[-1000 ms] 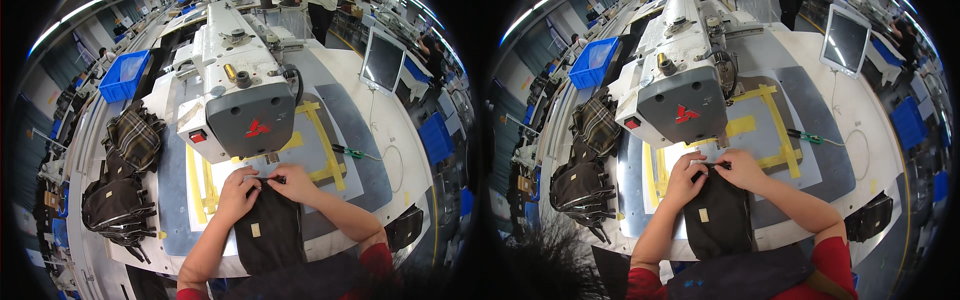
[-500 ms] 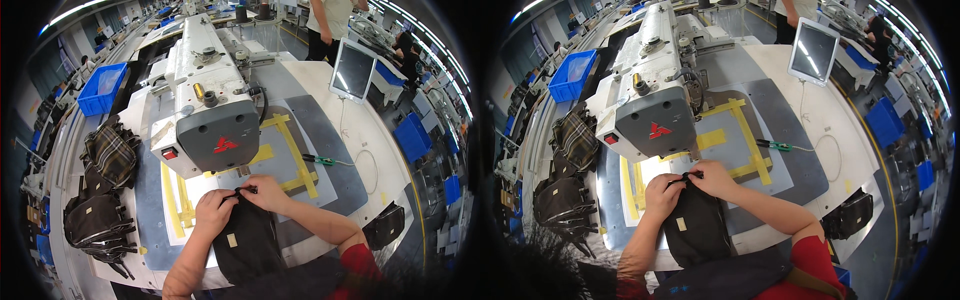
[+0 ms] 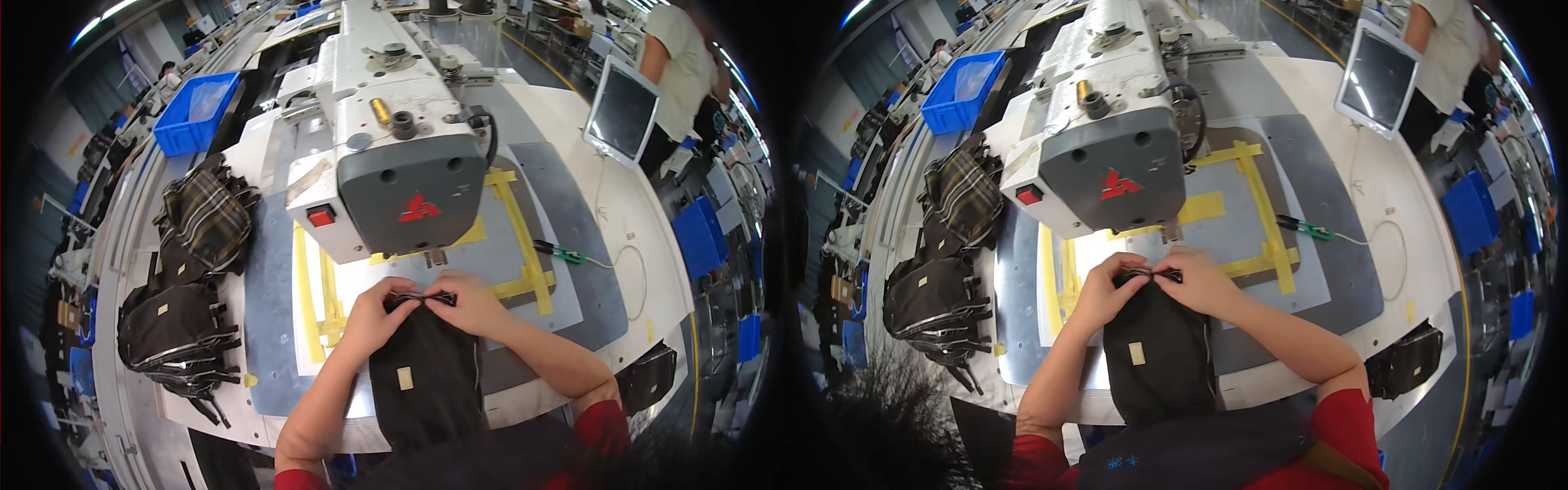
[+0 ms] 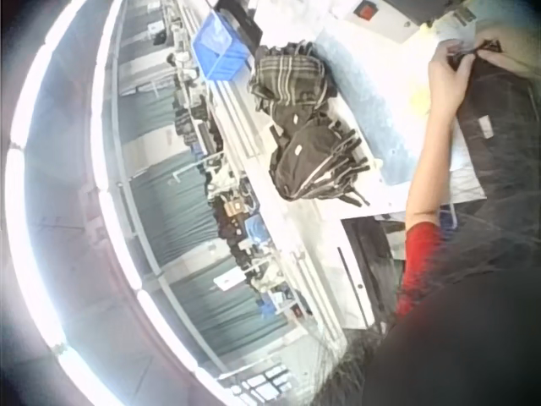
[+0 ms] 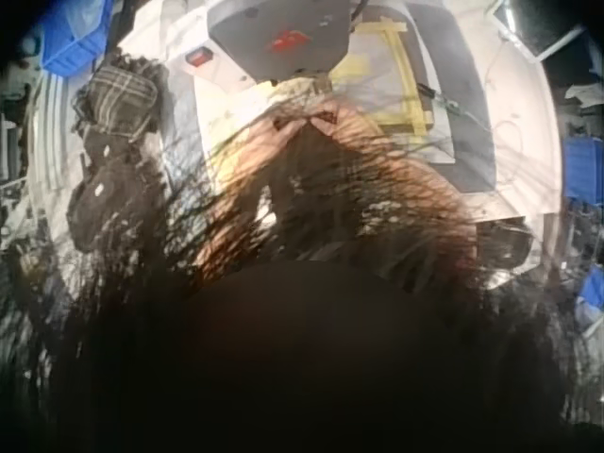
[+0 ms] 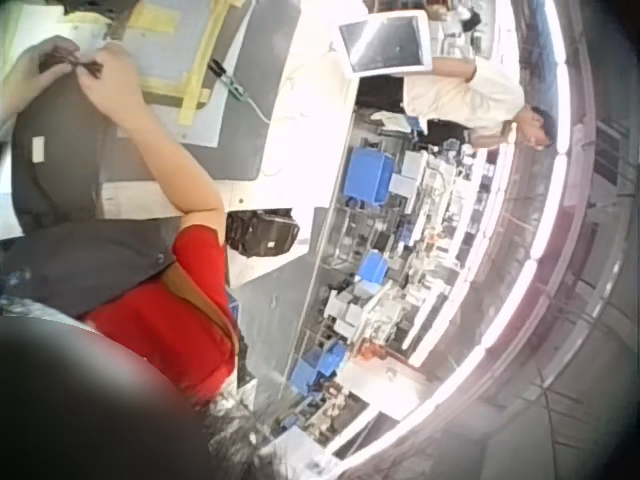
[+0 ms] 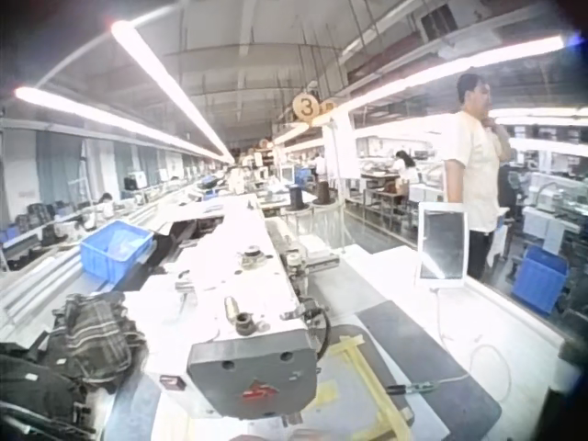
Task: The recorder is assembling small brown pouches, specifically aligning and preparing them for sewing with an industrial machine.
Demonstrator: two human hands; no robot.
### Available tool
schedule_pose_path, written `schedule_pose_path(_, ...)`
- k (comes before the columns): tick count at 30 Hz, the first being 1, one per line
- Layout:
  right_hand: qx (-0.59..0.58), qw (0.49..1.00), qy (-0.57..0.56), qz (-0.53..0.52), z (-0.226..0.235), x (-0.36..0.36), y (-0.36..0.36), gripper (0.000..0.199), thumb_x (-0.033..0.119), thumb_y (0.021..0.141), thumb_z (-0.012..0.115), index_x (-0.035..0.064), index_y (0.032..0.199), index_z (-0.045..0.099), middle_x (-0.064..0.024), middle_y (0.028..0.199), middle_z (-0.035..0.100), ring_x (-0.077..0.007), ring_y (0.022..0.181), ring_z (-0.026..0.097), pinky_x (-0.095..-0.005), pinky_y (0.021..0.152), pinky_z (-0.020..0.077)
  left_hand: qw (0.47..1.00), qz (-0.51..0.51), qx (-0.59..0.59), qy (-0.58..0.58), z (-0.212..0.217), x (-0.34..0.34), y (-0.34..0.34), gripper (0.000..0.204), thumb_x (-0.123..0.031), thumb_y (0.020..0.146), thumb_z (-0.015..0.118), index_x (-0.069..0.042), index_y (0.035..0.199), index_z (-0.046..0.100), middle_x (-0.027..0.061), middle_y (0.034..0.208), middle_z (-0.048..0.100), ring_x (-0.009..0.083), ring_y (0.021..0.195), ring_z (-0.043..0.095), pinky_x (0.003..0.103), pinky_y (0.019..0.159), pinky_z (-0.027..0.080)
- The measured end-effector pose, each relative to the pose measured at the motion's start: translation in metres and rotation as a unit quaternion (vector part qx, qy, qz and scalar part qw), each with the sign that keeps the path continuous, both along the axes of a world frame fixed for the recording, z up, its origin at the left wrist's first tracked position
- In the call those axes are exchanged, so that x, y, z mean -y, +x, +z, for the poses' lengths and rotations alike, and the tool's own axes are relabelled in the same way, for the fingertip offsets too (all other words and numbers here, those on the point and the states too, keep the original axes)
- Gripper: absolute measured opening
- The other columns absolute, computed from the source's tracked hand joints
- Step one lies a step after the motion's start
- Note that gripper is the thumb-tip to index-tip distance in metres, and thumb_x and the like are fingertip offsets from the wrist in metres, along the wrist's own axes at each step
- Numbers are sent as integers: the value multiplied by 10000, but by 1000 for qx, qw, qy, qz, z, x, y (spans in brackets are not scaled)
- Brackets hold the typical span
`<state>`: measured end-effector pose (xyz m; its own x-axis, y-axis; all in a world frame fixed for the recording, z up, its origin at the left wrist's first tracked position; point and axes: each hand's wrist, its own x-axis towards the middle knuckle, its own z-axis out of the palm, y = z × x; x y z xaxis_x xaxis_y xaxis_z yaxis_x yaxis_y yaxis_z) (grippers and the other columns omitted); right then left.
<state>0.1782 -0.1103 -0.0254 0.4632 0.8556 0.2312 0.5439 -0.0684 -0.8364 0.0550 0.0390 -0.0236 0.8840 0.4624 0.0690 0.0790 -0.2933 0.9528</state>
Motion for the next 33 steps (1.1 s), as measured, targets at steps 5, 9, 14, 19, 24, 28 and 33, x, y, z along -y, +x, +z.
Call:
schedule_pose_path(5, -46, 999, 1, 13, -4, -2, 0, 123, 89, 784, 667, 17, 883, 657, -91, 820, 611, -201, 701, 593, -295, 621, 458, 997, -39, -58, -12, -2, -1, -4, 162, -106, 821, 684, 25, 911, 654, 107, 811, 680, 149, 748, 629, 267, 721, 485)
schedule_pose_path(9, -65, 998, -14, 9, -1, -2, -1, 117, 94, 799, 663, 9, 878, 653, -85, 801, 611, -193, 684, 587, -284, 612, 452, 998, -29, -57, 15, -3, 3, -6, 170, -108, 818, 688, 27, 915, 652, 107, 815, 683, 145, 742, 627, 265, 717, 485)
schedule_pose_path(14, -107, 994, -29, -5, -4, -4, 2, 141, 121, 830, 672, -5, 885, 645, -45, 753, 625, -107, 674, 579, -255, 615, 456, 998, -6, -56, 7, -6, 2, -6, 182, -118, 813, 701, 27, 915, 657, 105, 812, 685, 140, 736, 626, 260, 712, 486)
schedule_pose_path(19, -212, 975, -62, -11, -3, -6, 3, 129, 107, 848, 661, -16, 884, 642, -24, 766, 638, -60, 701, 569, -227, 643, 467, 996, -19, -78, -37, -4, -2, -5, 186, -116, 816, 700, 33, 919, 657, 94, 814, 685, 123, 754, 619, 254, 723, 485)
schedule_pose_path(24, -239, 970, -47, -16, -12, -3, 5, 125, 92, 852, 651, -20, 905, 631, -22, 765, 635, -60, 705, 569, -228, 651, 472, 996, -23, -75, -40, -8, -2, -4, 193, -116, 818, 700, 38, 922, 649, 90, 815, 684, 114, 756, 612, 250, 722, 483)
schedule_pose_path(28, -186, 981, -47, -7, -9, -3, 5, 131, 97, 837, 663, -16, 889, 624, -23, 747, 626, -67, 695, 569, -237, 647, 473, 998, -10, -57, -33, -8, -1, -5, 175, -108, 819, 697, 35, 900, 638, 74, 788, 669, 103, 738, 601, 246, 702, 479)
schedule_pose_path(33, -170, 983, -63, -8, -7, -3, 4, 216, 174, 767, 692, -21, 846, 640, -104, 742, 637, -165, 686, 599, -286, 640, 480, 998, 3, -32, -50, -14, -1, -6, 150, -93, 818, 694, 26, 881, 627, 50, 747, 643, 87, 706, 578, 234, 669, 467)
